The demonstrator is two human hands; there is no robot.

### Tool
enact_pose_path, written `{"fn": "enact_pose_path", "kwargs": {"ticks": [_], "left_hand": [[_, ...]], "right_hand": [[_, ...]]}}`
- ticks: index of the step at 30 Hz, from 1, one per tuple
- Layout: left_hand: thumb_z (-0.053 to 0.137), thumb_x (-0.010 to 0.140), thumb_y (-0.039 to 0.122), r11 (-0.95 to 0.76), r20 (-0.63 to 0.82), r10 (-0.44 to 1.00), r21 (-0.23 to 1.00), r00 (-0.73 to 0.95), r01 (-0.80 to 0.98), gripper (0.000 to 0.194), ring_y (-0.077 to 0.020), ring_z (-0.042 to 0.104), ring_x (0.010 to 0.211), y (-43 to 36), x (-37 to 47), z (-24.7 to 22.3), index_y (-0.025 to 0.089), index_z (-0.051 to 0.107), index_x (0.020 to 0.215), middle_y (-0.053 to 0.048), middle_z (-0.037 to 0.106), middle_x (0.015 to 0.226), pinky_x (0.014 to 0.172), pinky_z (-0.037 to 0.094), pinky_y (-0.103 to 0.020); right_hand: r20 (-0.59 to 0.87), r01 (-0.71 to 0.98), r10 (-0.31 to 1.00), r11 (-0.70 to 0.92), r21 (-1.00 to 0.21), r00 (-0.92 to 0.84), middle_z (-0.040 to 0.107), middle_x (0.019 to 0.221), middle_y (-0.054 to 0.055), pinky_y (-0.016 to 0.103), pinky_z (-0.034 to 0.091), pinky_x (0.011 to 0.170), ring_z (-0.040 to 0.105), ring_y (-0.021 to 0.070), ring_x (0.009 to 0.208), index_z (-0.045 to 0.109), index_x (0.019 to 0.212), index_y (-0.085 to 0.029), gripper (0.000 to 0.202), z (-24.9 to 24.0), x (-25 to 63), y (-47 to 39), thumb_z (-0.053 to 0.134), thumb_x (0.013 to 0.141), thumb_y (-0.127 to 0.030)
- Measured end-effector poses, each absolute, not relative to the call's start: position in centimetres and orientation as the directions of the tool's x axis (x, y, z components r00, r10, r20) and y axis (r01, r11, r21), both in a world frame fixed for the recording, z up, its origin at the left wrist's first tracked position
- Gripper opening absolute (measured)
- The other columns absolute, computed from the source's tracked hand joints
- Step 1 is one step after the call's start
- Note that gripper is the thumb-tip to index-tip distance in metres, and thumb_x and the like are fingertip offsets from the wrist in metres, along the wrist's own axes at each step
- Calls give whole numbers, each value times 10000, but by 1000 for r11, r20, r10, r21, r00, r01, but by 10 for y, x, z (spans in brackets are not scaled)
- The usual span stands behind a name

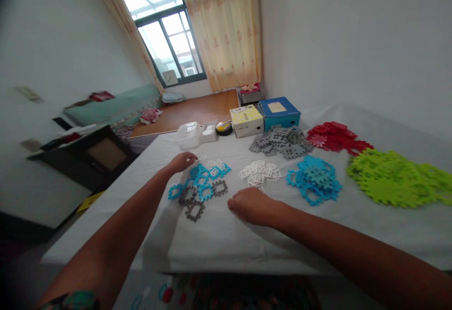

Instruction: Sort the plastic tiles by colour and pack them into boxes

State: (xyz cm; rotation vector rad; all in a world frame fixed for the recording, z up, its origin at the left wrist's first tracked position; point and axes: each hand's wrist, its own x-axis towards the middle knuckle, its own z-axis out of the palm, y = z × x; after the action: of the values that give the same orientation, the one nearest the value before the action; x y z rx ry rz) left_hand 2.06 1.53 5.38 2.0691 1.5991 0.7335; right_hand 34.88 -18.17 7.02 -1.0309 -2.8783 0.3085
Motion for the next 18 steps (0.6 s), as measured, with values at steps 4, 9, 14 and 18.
{"fn": "enact_pose_path", "kwargs": {"ticks": [4,9,14,18], "left_hand": [[701,612,286,-319,177,948,580,266,750,224,-275,613,1051,24,42,40,224,760,820,-93,730,1040,997,397,-350],[735,583,300,-288,153,957,588,246,756,188,-276,647,929,41,55,32,224,755,754,-90,746,910,891,447,-331],[791,486,279,-228,139,974,644,181,730,144,-197,593,611,42,55,42,224,717,596,-18,636,554,669,450,-290],[751,598,375,-243,166,970,742,180,625,233,-174,570,587,28,85,50,194,751,744,-25,635,574,612,452,-288]], "right_hand": [[30,475,535,773,-422,-844,746,882,58,253,446,696,683,186,799,708,950,-213,191,73,359,-182,529,881,-205],[143,272,429,761,-588,-892,743,924,49,227,457,726,674,149,807,700,1007,-208,205,71,347,-183,528,908,-260],[269,174,342,849,-499,-900,698,743,35,218,431,641,623,132,680,682,866,-195,200,39,339,-186,536,901,-326],[299,168,325,877,-450,-897,690,739,23,213,414,609,611,125,667,669,853,-200,185,21,342,-183,534,893,-321]]}}
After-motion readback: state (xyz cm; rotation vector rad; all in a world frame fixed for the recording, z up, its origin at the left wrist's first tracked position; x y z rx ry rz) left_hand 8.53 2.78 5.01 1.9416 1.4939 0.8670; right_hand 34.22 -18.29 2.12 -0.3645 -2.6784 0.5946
